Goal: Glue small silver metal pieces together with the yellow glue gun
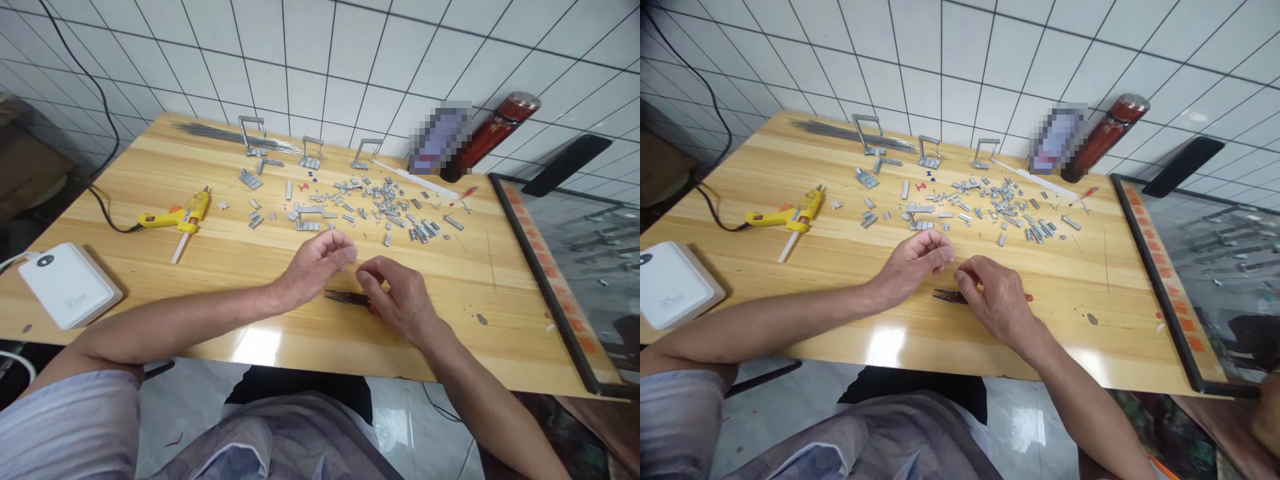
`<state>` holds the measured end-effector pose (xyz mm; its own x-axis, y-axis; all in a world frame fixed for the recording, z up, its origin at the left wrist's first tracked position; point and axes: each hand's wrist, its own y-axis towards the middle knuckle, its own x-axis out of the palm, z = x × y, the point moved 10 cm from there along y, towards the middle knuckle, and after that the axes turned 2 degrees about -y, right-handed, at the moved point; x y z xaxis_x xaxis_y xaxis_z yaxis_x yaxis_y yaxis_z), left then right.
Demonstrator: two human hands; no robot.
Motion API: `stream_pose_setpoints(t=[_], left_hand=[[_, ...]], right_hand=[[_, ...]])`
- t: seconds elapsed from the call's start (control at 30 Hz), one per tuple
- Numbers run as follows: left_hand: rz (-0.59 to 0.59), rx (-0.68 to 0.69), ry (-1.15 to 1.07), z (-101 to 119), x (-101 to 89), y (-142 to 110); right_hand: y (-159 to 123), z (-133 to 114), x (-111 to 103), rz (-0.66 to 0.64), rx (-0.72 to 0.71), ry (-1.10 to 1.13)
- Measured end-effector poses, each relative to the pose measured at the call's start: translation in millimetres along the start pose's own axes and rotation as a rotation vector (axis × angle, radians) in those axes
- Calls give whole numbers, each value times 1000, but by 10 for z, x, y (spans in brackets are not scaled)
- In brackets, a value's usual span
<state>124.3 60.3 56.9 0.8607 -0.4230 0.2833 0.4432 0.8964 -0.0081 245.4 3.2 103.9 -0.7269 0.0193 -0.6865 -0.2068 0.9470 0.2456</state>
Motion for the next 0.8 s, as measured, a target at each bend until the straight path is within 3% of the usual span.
stream_pose_setpoints(t=[0.1, 0.23, 0.37, 0.5, 0.8], left_hand=[[-46, 5, -27, -2, 39, 11], [-138, -38, -76, -55, 117, 33], [-194, -71, -113, -83, 166, 47], [-274, -103, -120, -135, 235, 38], [-232, -97, -127, -209, 163, 71]], right_hand=[[47, 137, 52, -31, 66, 117], [48, 374, 255, -153, 258, 527], [31, 482, 405, -161, 345, 802], [-10, 567, 490, -160, 373, 873], [-17, 560, 447, -99, 335, 806]])
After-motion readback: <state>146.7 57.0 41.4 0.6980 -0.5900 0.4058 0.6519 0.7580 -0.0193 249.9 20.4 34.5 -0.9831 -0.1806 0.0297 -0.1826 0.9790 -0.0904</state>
